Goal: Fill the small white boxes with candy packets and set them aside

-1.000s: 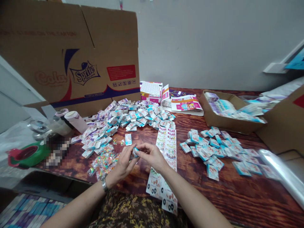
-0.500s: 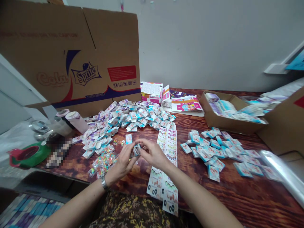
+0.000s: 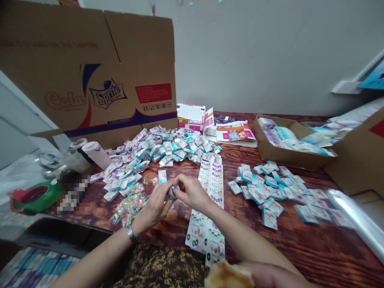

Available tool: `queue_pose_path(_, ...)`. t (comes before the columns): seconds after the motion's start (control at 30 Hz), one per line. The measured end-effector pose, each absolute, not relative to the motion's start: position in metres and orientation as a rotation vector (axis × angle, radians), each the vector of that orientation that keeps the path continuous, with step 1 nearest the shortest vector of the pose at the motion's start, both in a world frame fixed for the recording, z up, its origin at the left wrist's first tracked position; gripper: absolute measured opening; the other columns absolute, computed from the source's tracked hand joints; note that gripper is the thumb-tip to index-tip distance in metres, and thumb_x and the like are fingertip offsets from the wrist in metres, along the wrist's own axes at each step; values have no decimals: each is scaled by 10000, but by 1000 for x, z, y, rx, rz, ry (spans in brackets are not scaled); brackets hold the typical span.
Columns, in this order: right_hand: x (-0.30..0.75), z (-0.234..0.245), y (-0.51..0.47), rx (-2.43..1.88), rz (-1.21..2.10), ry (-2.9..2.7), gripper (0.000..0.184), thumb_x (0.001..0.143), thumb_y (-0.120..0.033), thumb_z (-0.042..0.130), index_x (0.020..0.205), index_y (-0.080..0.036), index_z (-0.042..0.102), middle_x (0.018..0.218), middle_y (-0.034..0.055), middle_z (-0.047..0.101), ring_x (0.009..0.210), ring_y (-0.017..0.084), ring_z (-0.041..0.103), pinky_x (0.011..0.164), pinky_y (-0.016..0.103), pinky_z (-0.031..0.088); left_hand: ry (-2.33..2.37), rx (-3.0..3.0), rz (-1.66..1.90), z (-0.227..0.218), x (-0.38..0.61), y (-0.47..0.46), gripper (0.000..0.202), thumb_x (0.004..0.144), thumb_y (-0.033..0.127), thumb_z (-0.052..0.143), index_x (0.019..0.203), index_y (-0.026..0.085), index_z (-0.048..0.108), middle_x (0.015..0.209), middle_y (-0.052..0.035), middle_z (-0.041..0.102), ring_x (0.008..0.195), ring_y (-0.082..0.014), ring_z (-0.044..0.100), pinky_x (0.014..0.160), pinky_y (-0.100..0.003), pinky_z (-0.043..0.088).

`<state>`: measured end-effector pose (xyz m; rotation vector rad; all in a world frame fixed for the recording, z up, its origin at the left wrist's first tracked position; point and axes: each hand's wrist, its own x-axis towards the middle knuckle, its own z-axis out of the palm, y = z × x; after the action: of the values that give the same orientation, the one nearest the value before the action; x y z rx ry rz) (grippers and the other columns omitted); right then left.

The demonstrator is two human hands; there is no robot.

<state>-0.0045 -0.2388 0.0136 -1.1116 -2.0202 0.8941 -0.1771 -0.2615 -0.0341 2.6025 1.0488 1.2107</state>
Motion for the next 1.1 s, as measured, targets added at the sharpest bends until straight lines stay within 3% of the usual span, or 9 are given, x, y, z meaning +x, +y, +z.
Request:
queue_pose_path(0.13, -8, -1, -235, -1196, 887, -1908, 149, 715, -131, 539, 842, -203, 515, 653, -45, 553, 537, 98, 494, 499, 206, 346, 1035, 2694, 1177, -43, -178, -260, 556, 874, 129, 408, 1393, 121, 208, 1210, -194, 514, 1141, -275, 479, 914, -470, 443)
queue_pose_path(0.33, -6, -20, -235, -1215, 906, -1920, 193, 704, -148, 559, 889, -197, 538, 775, -21, 589, 663, 119, 524, 549, 211, 374, 1095, 2635, 1071, -59, -175, -258, 475, 879, 166, 451, 1331, 154, 308, 1208, -155, 508, 1121, -263, 474, 921, -456, 438)
queue_pose_path(0.63, -20, -30, -235, -1303, 895, -1990, 280, 672, -113, 608, 927, -199, 530, 750, -34, 586, 639, 113, 537, 541, 204, 379, 1143, 2700, 966, -66, -192, -267, 344, 882, 224, 461, 1219, 170, 418, 1201, -143, 519, 1106, -255, 511, 870, -410, 486)
queue_pose_path(0.77, -26, -41, -233, -1379, 911, -2024, 280, 678, -104, 608, 931, -198, 535, 745, -34, 599, 672, 121, 557, 559, 204, 376, 1161, 2736, 872, -70, -196, -263, 376, 876, 235, 463, 1235, 143, 402, 1146, -150, 547, 1034, -257, 549, 820, -403, 508)
queue_pose_path(0.93, -28, -45, -236, -1374, 952, -2026, 275, 682, -134, 629, 933, -202, 538, 738, -41, 588, 656, 114, 541, 560, 201, 363, 1151, 2488, 1101, -13, -202, -296, 405, 835, 345, 536, 1196, 178, 464, 1211, -151, 510, 1132, -302, 481, 891, -484, 463)
queue_pose_path(1.0, -31, -43, -235, -1392, 982, -1995, 277, 675, -122, 628, 925, -200, 539, 725, -43, 576, 650, 112, 531, 553, 197, 353, 929, 2231, 1138, 29, -206, -327, 346, 850, 370, 510, 1163, 224, 484, 1101, -113, 565, 1017, -256, 551, 836, -445, 502)
queue_pose_path(1.1, -35, -37, -235, -1408, 1023, -1946, 253, 660, -101, 616, 884, -194, 547, 703, -48, 559, 639, 109, 512, 552, 195, 346, 650, 2036, 1063, 85, -208, -371, 335, 782, 513, 567, 1007, 266, 559, 868, -89, 605, 834, -260, 596, 696, -431, 536)
